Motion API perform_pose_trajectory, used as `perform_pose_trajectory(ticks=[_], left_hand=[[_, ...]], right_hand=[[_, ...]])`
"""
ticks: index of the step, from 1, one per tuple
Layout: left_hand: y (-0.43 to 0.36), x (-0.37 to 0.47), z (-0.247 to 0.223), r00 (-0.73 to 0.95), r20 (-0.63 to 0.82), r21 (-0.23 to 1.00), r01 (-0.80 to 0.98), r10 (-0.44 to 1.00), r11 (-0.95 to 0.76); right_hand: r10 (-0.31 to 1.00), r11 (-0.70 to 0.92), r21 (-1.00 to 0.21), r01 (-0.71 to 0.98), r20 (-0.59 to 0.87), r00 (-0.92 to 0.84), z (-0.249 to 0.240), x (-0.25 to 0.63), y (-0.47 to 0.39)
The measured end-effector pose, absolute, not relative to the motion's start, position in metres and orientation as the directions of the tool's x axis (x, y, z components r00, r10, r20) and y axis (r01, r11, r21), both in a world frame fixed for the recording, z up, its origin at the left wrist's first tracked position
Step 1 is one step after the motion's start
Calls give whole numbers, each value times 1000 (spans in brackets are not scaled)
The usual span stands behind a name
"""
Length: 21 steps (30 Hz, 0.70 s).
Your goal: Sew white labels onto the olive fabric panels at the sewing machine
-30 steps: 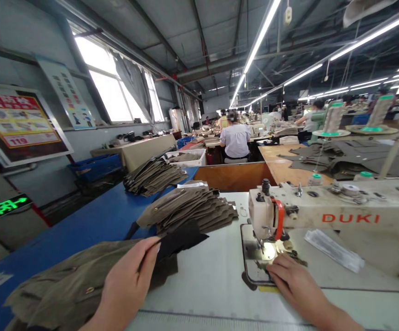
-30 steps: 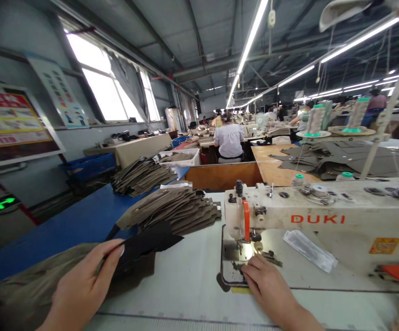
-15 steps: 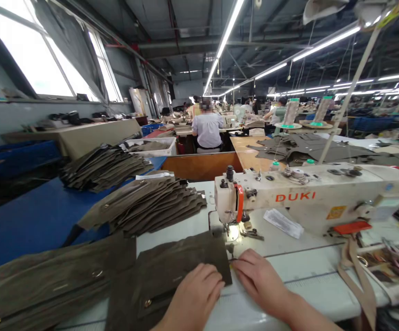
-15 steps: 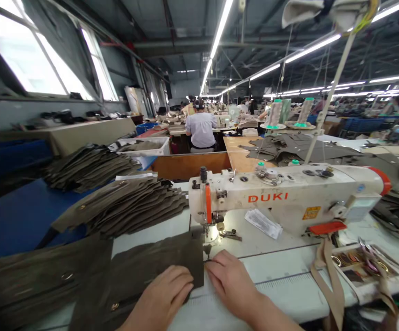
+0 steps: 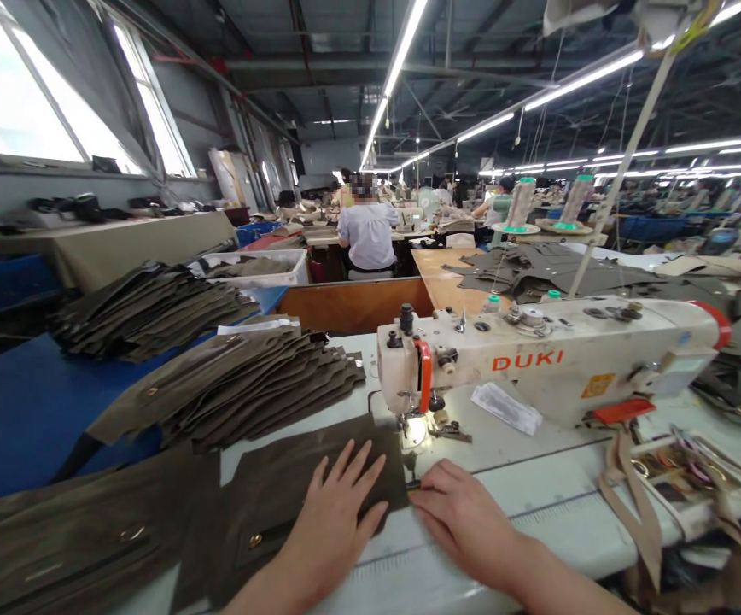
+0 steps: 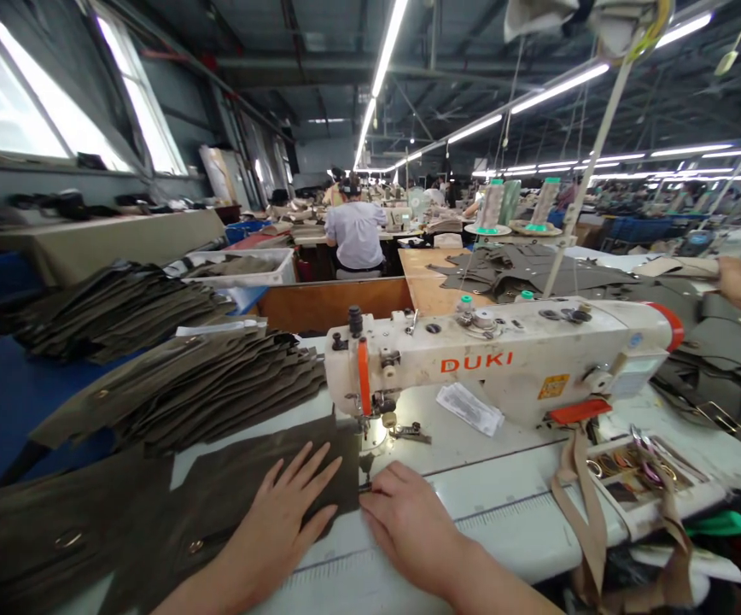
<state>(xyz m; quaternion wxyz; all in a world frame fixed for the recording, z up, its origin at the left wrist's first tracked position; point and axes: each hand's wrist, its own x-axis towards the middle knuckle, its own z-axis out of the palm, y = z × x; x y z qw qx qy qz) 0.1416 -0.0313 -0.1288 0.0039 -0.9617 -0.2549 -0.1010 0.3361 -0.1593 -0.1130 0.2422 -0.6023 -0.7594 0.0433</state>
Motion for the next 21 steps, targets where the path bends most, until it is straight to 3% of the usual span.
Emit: perform_pose_trajectory(ticks=[5, 8, 10, 12, 21], left_hand=[[-22, 144, -128, 842, 212, 41, 500, 496, -865], [-19, 150, -129, 825, 270, 30, 509, 497, -860], [-18, 154, -132, 824, 285, 17, 506, 489, -862], [-18, 156, -135, 833, 280, -1, 497, 477, -868], [-19, 154, -137, 840, 318, -24, 470, 440, -882]], right_hand=[[924, 157, -336, 929, 382, -18, -105, 392, -163], [905, -74, -293, 953, 382, 188, -101, 442, -166], [890, -272, -259, 927, 299, 345, -100, 470, -167], [881, -353, -233, 906, 242, 406, -100, 488, -167], [900, -363, -230, 903, 164, 403, -101, 500, -163]])
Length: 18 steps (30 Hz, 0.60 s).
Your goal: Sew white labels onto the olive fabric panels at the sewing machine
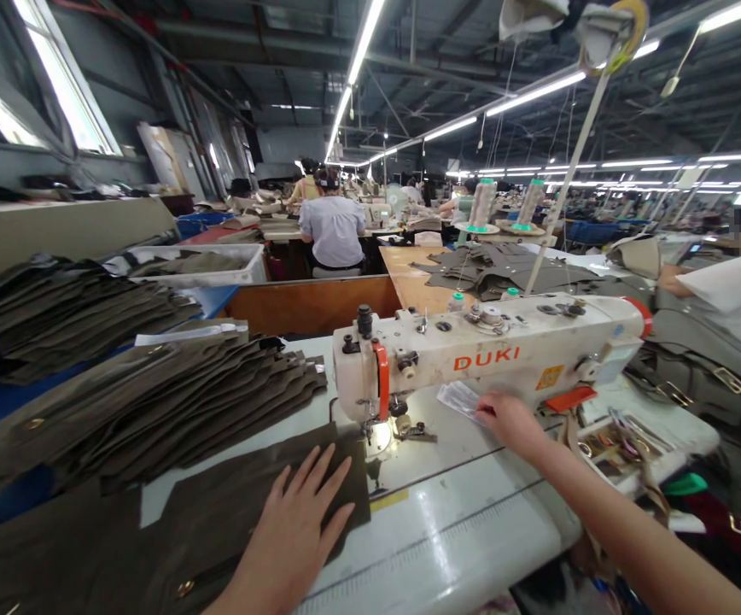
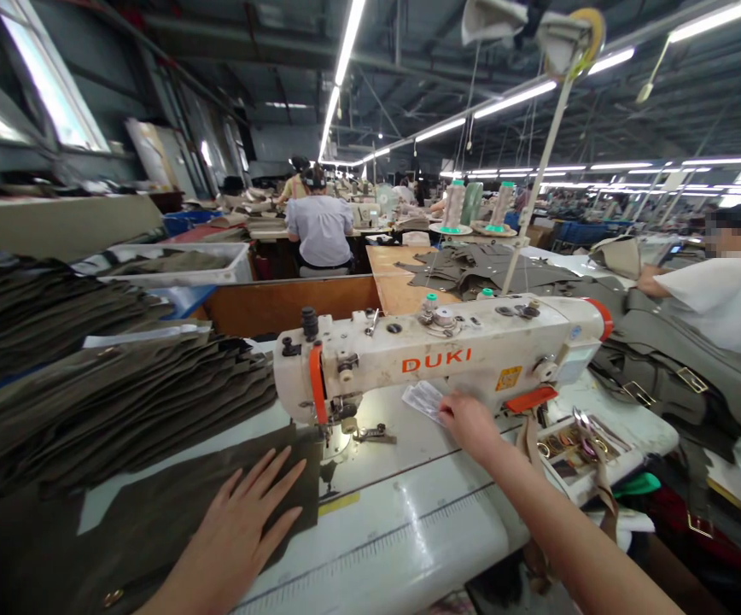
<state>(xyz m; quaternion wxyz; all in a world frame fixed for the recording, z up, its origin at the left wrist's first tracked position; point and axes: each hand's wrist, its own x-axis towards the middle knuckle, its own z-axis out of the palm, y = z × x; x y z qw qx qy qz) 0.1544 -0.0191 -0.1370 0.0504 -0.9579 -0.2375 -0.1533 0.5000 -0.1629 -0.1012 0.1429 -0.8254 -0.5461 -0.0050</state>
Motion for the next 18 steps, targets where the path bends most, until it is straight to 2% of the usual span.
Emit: perform_pose_trajectory(ticks=[7, 11, 15, 18], left_hand=[[-17, 154, -139, 840, 319, -16, 467, 438, -884], [-15, 151, -139, 816, 432, -13, 432, 385, -902], [-26, 153, -127, 792, 557, -80, 351, 250, -933], [-44, 164, -115, 807, 572, -137, 266, 143, -954]], right_hand=[[873, -377, -290, 880, 205, 442, -98, 501, -165], [872, -344, -356, 869, 223, 436, -86, 492, -171], [918, -227, -437, 870, 202, 341, -75, 459, -171], [971, -36, -545, 837, 180, 158, -73, 415, -163]])
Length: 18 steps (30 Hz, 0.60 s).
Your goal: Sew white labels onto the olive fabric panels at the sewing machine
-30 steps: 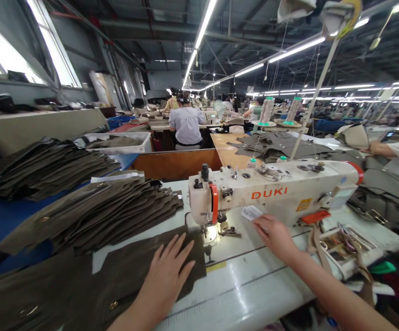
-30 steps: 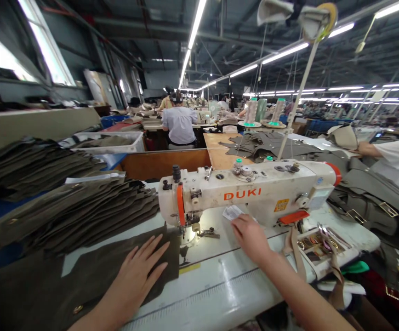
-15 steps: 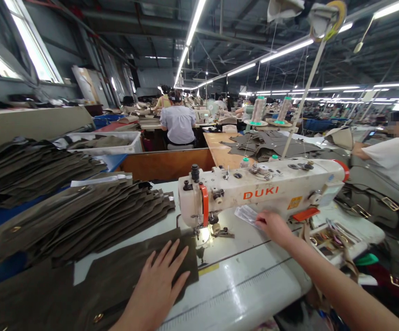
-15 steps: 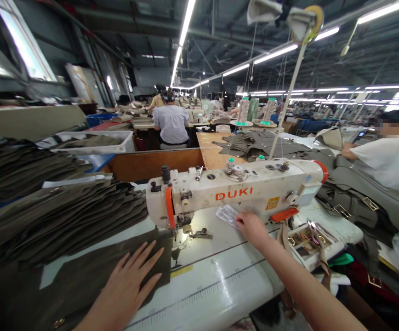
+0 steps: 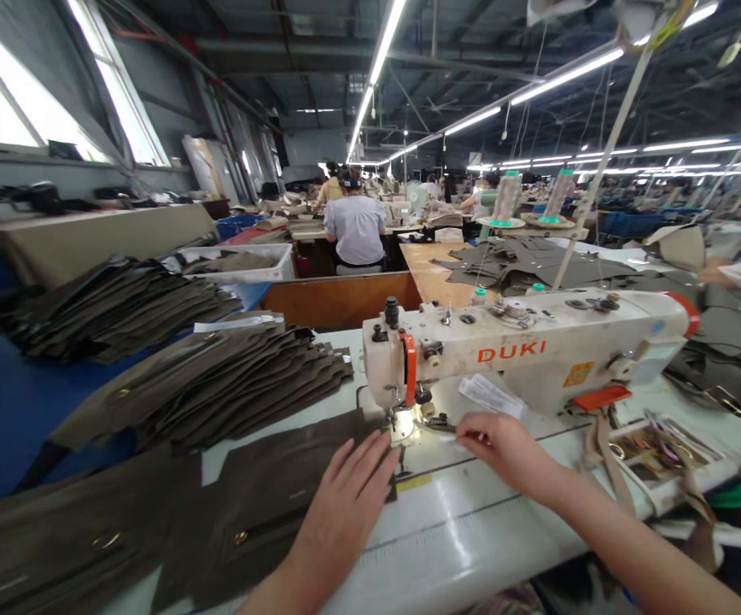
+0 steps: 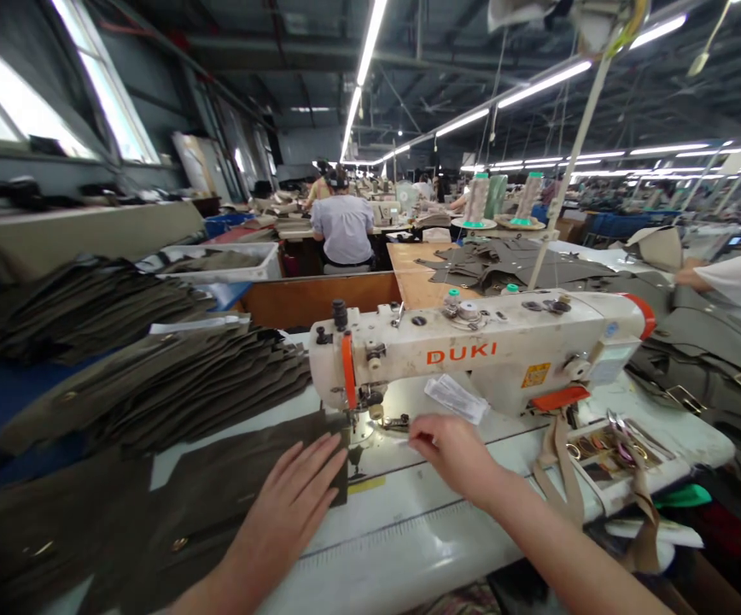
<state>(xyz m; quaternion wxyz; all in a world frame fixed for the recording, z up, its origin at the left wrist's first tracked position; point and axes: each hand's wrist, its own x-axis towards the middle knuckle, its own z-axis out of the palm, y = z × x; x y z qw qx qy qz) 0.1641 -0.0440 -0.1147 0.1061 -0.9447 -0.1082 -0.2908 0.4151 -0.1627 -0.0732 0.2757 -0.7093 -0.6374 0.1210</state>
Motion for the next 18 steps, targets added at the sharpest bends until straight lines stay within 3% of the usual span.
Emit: perform_pose_trajectory(ticks=[3, 7, 12, 18], left_hand=[[-56, 173, -105, 799, 593, -90, 191, 102, -977], [-53, 167, -97, 769, 616, 74, 158, 170, -985], [-26, 157, -105, 756, 601, 38, 299, 261, -953], [-8, 166, -113, 881, 383, -78, 332, 280, -940]], right_hand=[[981, 136, -661, 738, 196, -5, -75, 372, -150], [985, 112, -751, 651, 170, 25, -82, 345, -133], [958, 138, -632, 762, 281, 59, -96, 344, -134], [933, 340, -429, 837, 265, -243, -118, 331, -156]])
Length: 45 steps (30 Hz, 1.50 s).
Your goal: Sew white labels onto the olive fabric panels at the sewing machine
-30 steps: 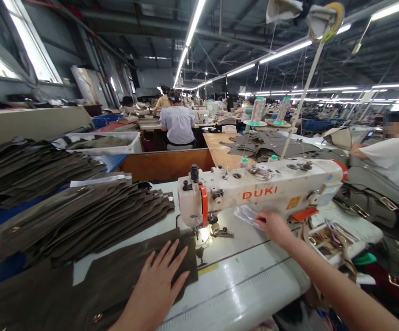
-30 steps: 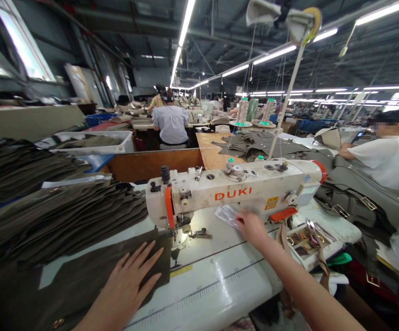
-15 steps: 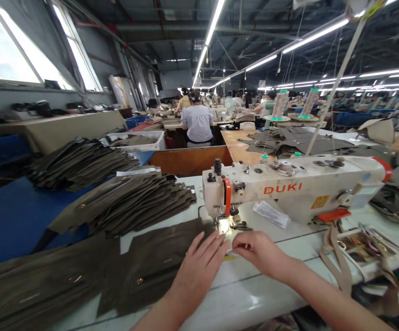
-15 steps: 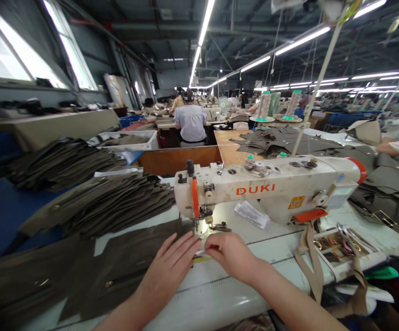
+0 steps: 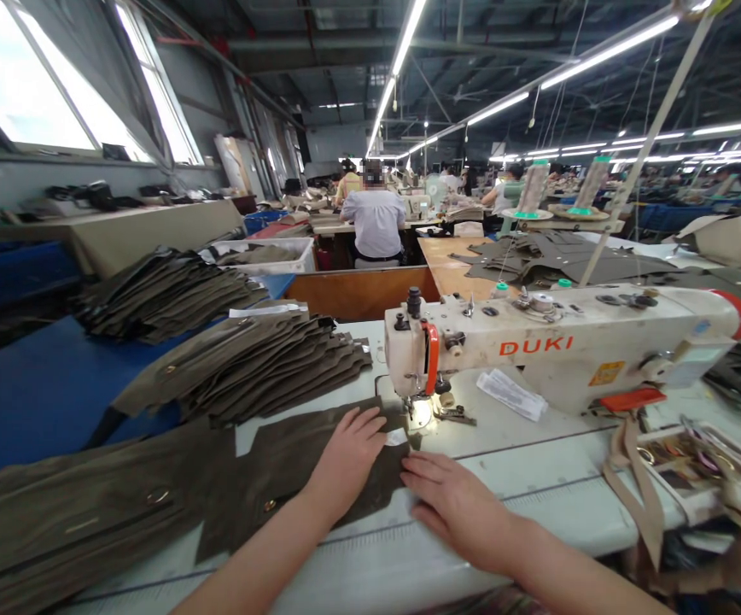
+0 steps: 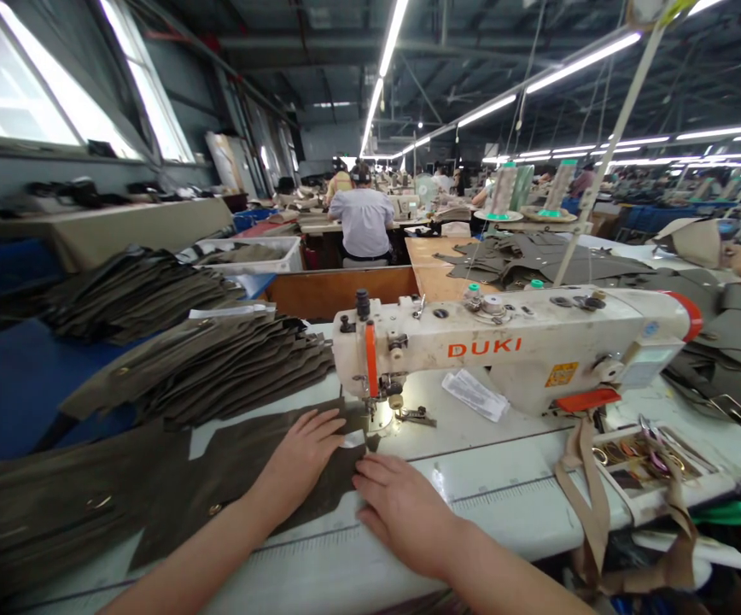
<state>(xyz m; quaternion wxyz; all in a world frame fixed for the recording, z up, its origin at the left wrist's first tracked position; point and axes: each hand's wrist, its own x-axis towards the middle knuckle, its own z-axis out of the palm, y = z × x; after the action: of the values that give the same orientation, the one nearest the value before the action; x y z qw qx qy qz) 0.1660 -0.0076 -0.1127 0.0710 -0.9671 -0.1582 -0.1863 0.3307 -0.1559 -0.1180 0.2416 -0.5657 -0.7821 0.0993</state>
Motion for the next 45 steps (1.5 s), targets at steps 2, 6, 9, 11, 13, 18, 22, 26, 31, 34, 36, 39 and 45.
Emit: perform_pose_trajectory(ticks=[2, 6, 9, 11, 13, 18, 22, 26, 31, 34, 36, 39, 45], left_hand=[[-6, 170, -107, 910, 336, -116, 294, 241, -949], [-9, 179, -95, 974, 194, -203, 156, 117, -967], [-13, 185, -92, 992, 80, -226, 110, 94, -968], [-17, 188, -93, 989, 65, -185, 146, 136, -972], [-21, 191, -94, 973, 86, -128, 222, 212, -967], [-25, 192, -101, 939, 141, -67, 324, 313, -944], [-23, 187, -108, 930, 221, -23, 306, 294, -952], [-22, 182, -114, 919, 280, 16, 284, 277, -959], [-24, 183, -116, 926, 293, -27, 257, 238, -966], [-25, 183, -116, 927, 300, -40, 248, 225, -968], [-25, 183, -115, 927, 299, -44, 251, 227, -967], [-26, 183, -114, 932, 276, -52, 260, 236, -964], [-28, 183, -113, 941, 224, -82, 279, 255, -957]], right_hand=[[934, 338, -400, 852, 252, -252, -121, 327, -160], [935, 331, -373, 867, 257, -246, -120, 326, -163], [931, 335, -358, 871, 266, -249, -119, 327, -163], [930, 338, -351, 873, 269, -252, -120, 327, -163], [928, 340, -346, 874, 273, -253, -122, 327, -164], [928, 334, -350, 875, 286, -239, -126, 326, -165], [930, 323, -359, 876, 292, -224, -127, 326, -164], [925, 332, -355, 874, 305, -228, -128, 327, -164], [923, 333, -360, 871, 315, -223, -127, 327, -164], [925, 331, -365, 870, 307, -224, -126, 326, -164], [928, 326, -369, 870, 302, -219, -126, 326, -164], [928, 326, -376, 867, 301, -218, -127, 326, -164], [926, 329, -378, 865, 309, -217, -128, 327, -165]])
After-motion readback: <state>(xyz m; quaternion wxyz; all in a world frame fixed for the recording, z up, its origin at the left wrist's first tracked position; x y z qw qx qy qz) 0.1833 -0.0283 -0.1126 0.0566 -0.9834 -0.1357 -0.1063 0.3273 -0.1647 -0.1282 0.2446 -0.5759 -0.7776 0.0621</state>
